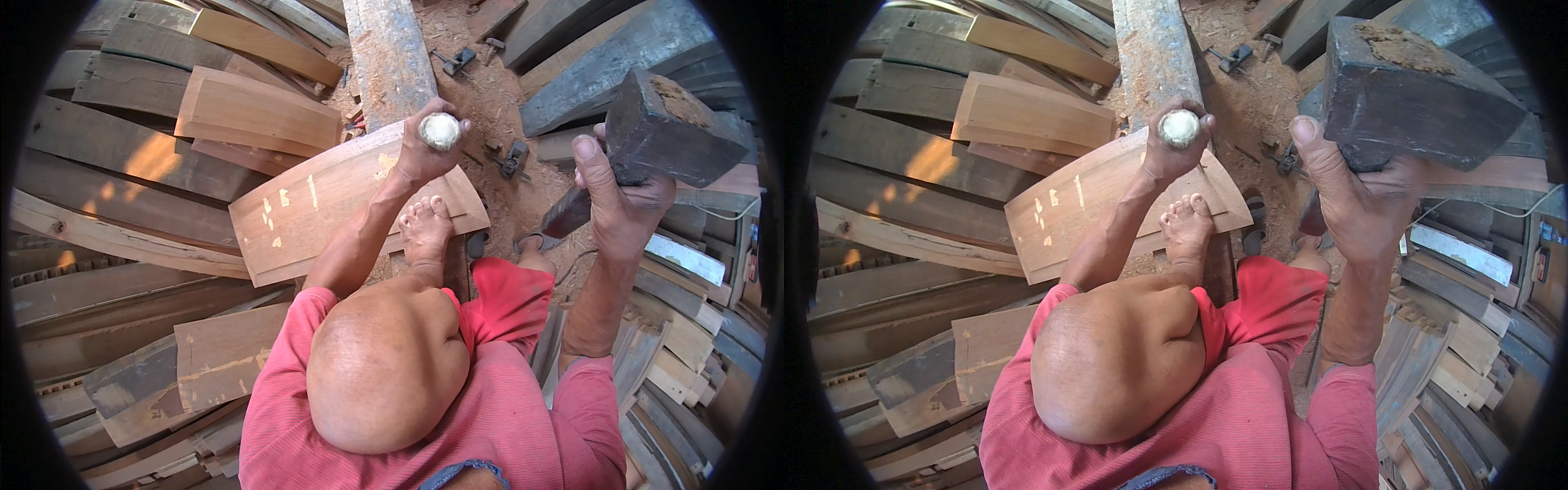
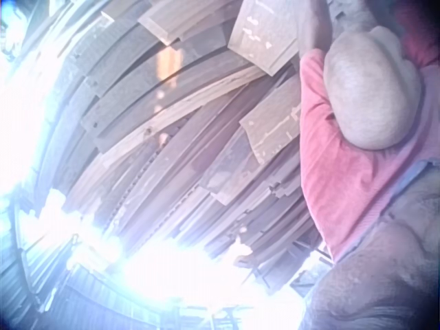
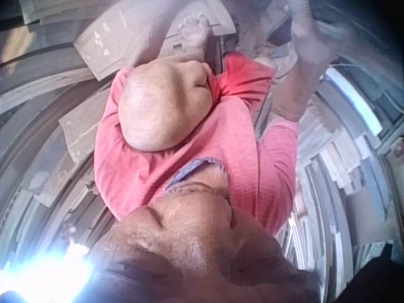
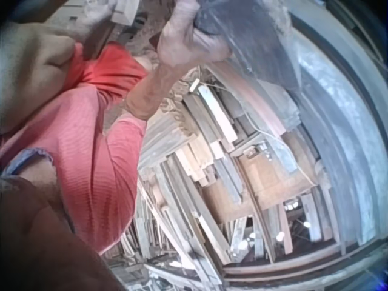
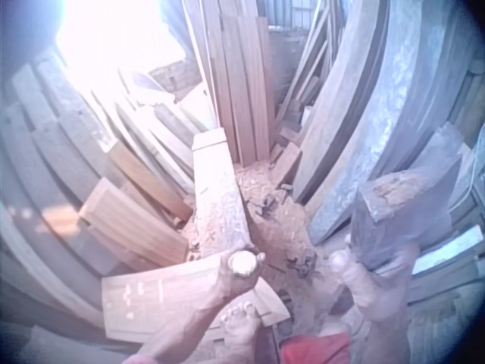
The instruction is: The person shapes a curved wooden plank by using a chisel and a hammer. They then use a square ruler to check the wood and continue to manipulate the plank by hand.
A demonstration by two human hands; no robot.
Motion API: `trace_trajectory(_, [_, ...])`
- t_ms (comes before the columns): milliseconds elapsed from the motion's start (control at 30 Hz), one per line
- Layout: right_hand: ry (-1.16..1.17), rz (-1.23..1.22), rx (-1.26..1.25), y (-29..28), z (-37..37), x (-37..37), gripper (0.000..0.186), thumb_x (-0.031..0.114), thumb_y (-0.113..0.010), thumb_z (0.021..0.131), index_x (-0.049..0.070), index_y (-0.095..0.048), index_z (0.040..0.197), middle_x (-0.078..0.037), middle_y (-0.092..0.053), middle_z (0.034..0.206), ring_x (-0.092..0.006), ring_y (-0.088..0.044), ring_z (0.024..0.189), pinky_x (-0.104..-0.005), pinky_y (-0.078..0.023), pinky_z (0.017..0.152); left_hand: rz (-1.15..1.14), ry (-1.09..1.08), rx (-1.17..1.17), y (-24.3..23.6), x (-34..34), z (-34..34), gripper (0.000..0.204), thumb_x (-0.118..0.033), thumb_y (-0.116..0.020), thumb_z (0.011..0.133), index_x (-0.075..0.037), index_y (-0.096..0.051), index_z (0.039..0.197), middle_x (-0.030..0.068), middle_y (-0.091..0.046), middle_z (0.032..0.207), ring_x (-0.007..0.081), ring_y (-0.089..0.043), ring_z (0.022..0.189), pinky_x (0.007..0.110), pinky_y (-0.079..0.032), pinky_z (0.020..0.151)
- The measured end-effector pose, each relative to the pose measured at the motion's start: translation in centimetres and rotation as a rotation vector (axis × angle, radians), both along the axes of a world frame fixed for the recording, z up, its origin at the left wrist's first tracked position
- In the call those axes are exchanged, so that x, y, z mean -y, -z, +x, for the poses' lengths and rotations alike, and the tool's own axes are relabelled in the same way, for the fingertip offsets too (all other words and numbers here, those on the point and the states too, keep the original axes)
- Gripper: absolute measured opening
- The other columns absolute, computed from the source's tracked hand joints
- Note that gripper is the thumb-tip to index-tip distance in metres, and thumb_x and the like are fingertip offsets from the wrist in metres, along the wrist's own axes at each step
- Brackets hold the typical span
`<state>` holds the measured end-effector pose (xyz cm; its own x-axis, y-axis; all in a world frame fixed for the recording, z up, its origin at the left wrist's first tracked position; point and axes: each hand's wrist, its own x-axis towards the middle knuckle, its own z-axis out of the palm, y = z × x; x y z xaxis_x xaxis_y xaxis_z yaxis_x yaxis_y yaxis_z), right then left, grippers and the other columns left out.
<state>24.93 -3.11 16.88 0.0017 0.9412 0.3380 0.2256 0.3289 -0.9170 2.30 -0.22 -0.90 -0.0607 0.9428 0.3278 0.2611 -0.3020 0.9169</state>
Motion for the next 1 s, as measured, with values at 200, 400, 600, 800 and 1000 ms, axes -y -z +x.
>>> trace_trajectory(200, [-0.121, 0.109, 0.466, 4.7, -3.0, -0.4, 0.017, 0.016, -0.078, 0.086, 0.003, -0.071, 0.094, -0.011, -0.072, 0.08, -0.0256, -0.069, 0.068, -0.0382, -0.055, 0.064, 0.184, 0.091, -0.172, 0.7, 0.7, 0.3, 0.025, -0.008, -0.077, 0.079, -0.003, -0.066, 0.1, 0.014, -0.069, 0.089, 0.0252, -0.069, 0.078, 0.036, -0.054, 0.07])
trace_trajectory(400, [-0.364, -0.076, 0.773, 5.6, -2.5, -1.2, 0.023, 0.016, -0.074, 0.085, 0.003, -0.071, 0.103, -0.021, -0.072, 0.09, -0.0326, -0.071, 0.083, -0.0406, -0.055, 0.077, 0.126, 0.011, -0.026, 1.4, 1.7, 0.4, 0.027, -0.007, -0.076, 0.079, -0.002, -0.067, 0.104, 0.0119, -0.072, 0.1, 0.0218, -0.07, 0.091, 0.033, -0.055, 0.08])
trace_trajectory(600, [-0.192, -0.188, 0.127, 4.1, -2.4, 0.9, 0.023, 0.014, -0.079, 0.087, 0.001, -0.072, 0.104, -0.003, -0.072, 0.09, -0.0137, -0.064, 0.08, -0.0316, -0.053, 0.076, 0.066, -0.103, 0.047, -0.1, -0.7, 0.8, 0.015, -0.013, -0.076, 0.089, -0.004, -0.065, 0.094, 0.0049, -0.066, 0.082, 0.0114, -0.061, 0.075, 0.028, -0.051, 0.068])
trace_trajectory(800, [-0.053, -0.142, 0.069, 1.7, -0.4, 0.9, 0.021, 0.019, -0.081, 0.089, 0.002, -0.071, 0.096, 0.0, -0.066, 0.081, -0.0082, -0.058, 0.069, -0.0272, -0.049, 0.065, -0.079, 0.027, 0.076, -0.1, -0.2, 0.4, 0.018, -0.013, -0.077, 0.088, -0.003, -0.064, 0.096, 0.0053, -0.065, 0.082, 0.012, -0.062, 0.076, 0.028, -0.052, 0.069])
trace_trajectory(1000, [0.04, -0.039, 0.038, 1.3, 0.9, 0.2, 0.024, 0.013, -0.083, 0.087, -0.001, -0.068, 0.1, -0.003, -0.067, 0.082, -0.0095, -0.06, 0.064, -0.0248, -0.049, 0.056, -0.051, 0.068, 0.034, -0.5, -0.4, 0.6, 0.02, -0.014, -0.077, 0.088, -0.002, -0.063, 0.095, 0.005, -0.065, 0.081, 0.0118, -0.062, 0.076, 0.028, -0.051, 0.069])
